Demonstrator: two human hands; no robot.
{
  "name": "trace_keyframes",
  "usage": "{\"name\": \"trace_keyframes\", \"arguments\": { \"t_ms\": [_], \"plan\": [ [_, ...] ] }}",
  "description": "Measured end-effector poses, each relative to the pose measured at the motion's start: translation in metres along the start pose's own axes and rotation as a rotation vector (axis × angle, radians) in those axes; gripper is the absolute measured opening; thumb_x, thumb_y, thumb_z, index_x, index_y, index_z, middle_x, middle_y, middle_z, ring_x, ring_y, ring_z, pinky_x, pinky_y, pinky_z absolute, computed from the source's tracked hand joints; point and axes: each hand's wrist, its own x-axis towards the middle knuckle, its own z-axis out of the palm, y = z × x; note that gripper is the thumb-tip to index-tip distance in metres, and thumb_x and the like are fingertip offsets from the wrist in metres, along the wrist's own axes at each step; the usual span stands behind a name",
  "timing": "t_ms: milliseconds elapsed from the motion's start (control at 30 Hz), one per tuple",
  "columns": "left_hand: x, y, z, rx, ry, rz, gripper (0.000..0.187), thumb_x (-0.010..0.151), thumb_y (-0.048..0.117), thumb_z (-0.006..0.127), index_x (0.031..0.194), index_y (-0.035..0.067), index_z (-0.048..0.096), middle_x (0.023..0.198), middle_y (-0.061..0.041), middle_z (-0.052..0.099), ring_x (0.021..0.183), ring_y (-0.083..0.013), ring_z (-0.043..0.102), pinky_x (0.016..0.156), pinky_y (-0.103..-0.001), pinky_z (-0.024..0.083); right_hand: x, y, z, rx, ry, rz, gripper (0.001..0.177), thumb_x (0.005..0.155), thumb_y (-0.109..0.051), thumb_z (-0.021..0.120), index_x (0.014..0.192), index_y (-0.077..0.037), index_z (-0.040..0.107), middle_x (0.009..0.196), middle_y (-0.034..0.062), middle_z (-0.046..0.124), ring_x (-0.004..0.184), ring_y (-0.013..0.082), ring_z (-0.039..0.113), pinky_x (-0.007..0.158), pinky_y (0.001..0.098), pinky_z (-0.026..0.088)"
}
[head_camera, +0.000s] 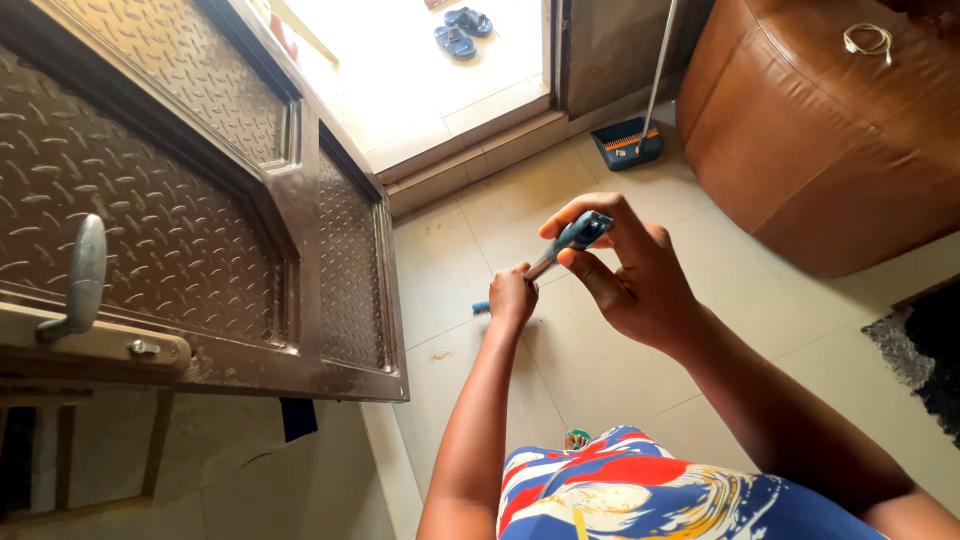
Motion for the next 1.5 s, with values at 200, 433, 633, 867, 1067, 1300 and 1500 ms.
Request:
{"name": "trace_keyframes", "arguments": {
  "t_ms": [200, 433, 633, 867, 1067, 1300, 1500],
  "plan": [
    [-0.008, 0.032, -0.02, 0.096, 0.037, 0.228, 0.011, 0.078, 0.018, 0.072, 0.085, 0.009, 0.074, 0.086, -0.017, 0.072, 0.079, -0.0382, 0.07, 0.073, -0.047, 0.056, -0.001, -0.012, -0.008, 0.247, 0.191, 0.001, 0.039, 0.107, -0.016, 0.07, 0.135, -0.006, 0.045, 0.123, 0.0094, 0.066, 0.118, 0.0166, 0.07, 0.101, 0.0354, 0.058],
    [-0.02, 0.046, -0.008, 0.019, -0.091, 0.163, 0.012, 0.081, 0.02, 0.07, 0.082, 0.008, 0.073, 0.08, -0.017, 0.072, 0.076, -0.0372, 0.069, 0.073, -0.046, 0.057, 0.002, -0.004, -0.009, 0.063, 0.204, 0.028, 0.04, 0.105, -0.017, 0.074, 0.134, -0.006, 0.048, 0.117, 0.0089, 0.069, 0.11, 0.0158, 0.071, 0.101, 0.0358, 0.059],
    [-0.034, 0.067, -0.006, -0.12, -0.13, 0.158, 0.013, 0.078, 0.019, 0.07, 0.082, 0.007, 0.073, 0.077, -0.017, 0.071, 0.074, -0.0384, 0.07, 0.072, -0.047, 0.056, 0.007, 0.001, -0.002, -0.345, 0.204, 0.161, 0.048, 0.09, -0.025, 0.084, 0.116, -0.004, 0.049, 0.093, 0.0097, 0.068, 0.089, 0.0258, 0.074, 0.068, 0.0357, 0.061],
    [-0.033, 0.083, 0.01, -0.089, -0.205, 0.272, 0.014, 0.08, 0.019, 0.069, 0.081, 0.006, 0.074, 0.075, -0.021, 0.07, 0.074, -0.0411, 0.069, 0.075, -0.048, 0.056, 0.007, 0.017, 0.003, -0.474, 0.37, 0.271, 0.041, 0.099, -0.03, 0.078, 0.111, -0.002, 0.05, 0.089, 0.0106, 0.062, 0.081, 0.0253, 0.072, 0.06, 0.0337, 0.06],
    [-0.025, 0.091, 0.013, -0.111, -0.358, 0.44, 0.023, 0.08, 0.028, 0.077, 0.08, 0.005, 0.072, 0.076, -0.02, 0.07, 0.074, -0.0407, 0.069, 0.075, -0.048, 0.055, 0.007, 0.005, 0.0, -0.506, 0.465, 0.33, 0.026, 0.099, -0.016, 0.075, 0.101, -0.002, 0.053, 0.092, 0.0119, 0.062, 0.087, 0.0252, 0.074, 0.063, 0.0337, 0.062],
    [-0.021, 0.099, 0.004, -0.103, -0.615, 0.58, 0.024, 0.08, 0.024, 0.078, 0.083, 0.003, 0.065, 0.079, -0.019, 0.07, 0.078, -0.0404, 0.068, 0.073, -0.049, 0.054, -0.001, -0.012, 0.002, -0.403, 0.565, 0.453, 0.017, 0.098, -0.007, 0.066, 0.109, -0.001, 0.055, 0.097, 0.0074, 0.072, 0.091, 0.0204, 0.077, 0.074, 0.0327, 0.065],
    [-0.016, 0.09, 0.016, -0.084, -0.742, 0.753, 0.023, 0.079, 0.021, 0.078, 0.088, 0.004, 0.066, 0.081, -0.02, 0.07, 0.081, -0.0414, 0.068, 0.074, -0.049, 0.054, -0.009, -0.027, 0.011, -0.492, 0.613, 0.579, 0.016, 0.098, -0.014, 0.07, 0.104, -0.002, 0.061, 0.094, 0.0083, 0.069, 0.083, 0.021, 0.073, 0.072, 0.0355, 0.062]
  ]
}}
